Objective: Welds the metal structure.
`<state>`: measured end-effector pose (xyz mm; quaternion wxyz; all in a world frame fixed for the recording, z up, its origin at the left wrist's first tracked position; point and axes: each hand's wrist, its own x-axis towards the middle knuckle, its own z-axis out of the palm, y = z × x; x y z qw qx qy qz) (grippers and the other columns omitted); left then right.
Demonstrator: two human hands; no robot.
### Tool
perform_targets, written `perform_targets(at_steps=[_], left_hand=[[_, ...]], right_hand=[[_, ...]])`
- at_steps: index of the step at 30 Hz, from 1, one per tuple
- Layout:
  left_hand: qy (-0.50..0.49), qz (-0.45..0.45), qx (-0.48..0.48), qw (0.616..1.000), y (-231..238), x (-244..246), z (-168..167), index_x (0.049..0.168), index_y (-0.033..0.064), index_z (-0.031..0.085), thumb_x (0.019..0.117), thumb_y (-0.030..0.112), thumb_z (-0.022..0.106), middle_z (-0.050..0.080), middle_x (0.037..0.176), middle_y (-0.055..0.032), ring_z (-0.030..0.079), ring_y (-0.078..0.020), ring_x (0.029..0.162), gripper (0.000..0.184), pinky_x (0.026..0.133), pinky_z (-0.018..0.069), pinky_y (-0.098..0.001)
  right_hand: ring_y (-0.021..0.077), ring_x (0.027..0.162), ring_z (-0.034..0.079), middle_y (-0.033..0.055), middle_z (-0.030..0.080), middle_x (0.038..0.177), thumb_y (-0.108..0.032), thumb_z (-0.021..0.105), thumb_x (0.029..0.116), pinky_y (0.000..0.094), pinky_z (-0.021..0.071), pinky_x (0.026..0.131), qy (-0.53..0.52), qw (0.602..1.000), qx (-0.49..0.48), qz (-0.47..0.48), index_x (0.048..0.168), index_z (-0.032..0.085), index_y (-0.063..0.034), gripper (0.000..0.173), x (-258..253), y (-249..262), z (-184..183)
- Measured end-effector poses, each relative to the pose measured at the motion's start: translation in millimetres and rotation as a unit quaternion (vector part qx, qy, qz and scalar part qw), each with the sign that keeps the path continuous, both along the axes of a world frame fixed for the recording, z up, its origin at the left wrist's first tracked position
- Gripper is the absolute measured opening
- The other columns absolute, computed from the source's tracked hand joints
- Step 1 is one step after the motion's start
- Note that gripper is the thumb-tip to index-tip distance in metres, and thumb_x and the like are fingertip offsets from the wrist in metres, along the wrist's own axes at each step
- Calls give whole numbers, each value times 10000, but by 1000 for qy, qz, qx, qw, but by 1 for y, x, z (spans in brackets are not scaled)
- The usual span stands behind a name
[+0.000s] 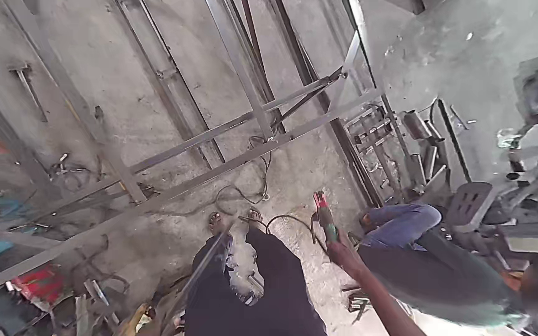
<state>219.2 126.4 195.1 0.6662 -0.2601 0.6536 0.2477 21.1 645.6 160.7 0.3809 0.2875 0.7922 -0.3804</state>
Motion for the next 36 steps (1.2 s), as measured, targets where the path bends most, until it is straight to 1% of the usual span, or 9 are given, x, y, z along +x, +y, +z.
perform_targets(at_steps=[4,7,9,13,18,23,28,32,36], left_hand=[[102,-91,-62,989,-17,-19,-93,1384,7,564,1046,657,313,672,1211,-299,652,-485,1149,774,966,504,-683],[137,-134,-88,978,-17,-54,-147,1380,78,566,1045,658,295,679,1233,-240,662,-438,1156,723,947,528,-654],[139,-142,-93,976,-14,-77,-177,1405,81,555,1048,648,321,652,1290,-236,629,-435,1211,710,984,503,-652],[186,-169,-92,963,-12,-106,-247,1277,75,575,1055,616,348,700,1111,-225,697,-423,1066,627,865,561,-633],[220,-153,-47,962,-22,-120,-336,1214,81,615,1032,676,336,701,1048,-210,698,-403,1025,682,871,553,-630],[245,-139,33,959,-52,-138,-432,1182,6,630,1074,583,356,682,1045,-244,675,-415,1019,648,913,519,-629],[202,-52,58,976,-94,-129,-515,1229,61,582,1076,471,493,626,884,-139,626,-262,730,446,694,544,-465],[186,-75,19,980,-122,-96,-563,1381,75,576,1037,316,614,673,1149,-216,669,-351,1009,422,912,527,-557],[221,-91,-42,970,-120,-43,-616,1377,28,575,1015,359,643,667,1243,-254,643,-425,1169,495,1004,501,-623]], right_hand=[[426,1045,675,282,631,1246,-208,597,994,623,532,901,-18,962,157,225,1605,226,-73,727,-74,10,-86],[478,1206,612,299,547,1401,-203,635,943,651,501,974,-34,917,237,318,1632,164,-84,843,-102,24,-136],[503,1214,595,307,528,1414,-163,683,893,662,504,956,-43,902,266,337,1640,156,-115,915,-111,35,-163],[516,1097,633,335,542,1347,-173,657,887,669,529,852,-66,867,324,374,1634,205,-198,873,-121,62,-217],[540,1066,635,354,490,1422,-172,707,849,689,537,815,-70,875,347,330,1579,333,-404,852,-98,81,-303],[520,1146,619,316,495,1456,-262,611,987,674,522,878,-60,899,360,241,1530,453,-309,568,-68,68,-399],[483,1147,640,288,515,1450,-443,417,1086,639,539,894,-5,915,382,134,1502,504,-227,477,-44,65,-516],[499,1246,577,322,482,1461,-420,363,1100,640,505,973,14,921,385,52,1559,404,-135,542,-28,47,-578],[571,1311,477,401,329,1530,-249,609,989,649,490,992,-37,933,333,131,1604,299,-82,708,-20,27,-598]])
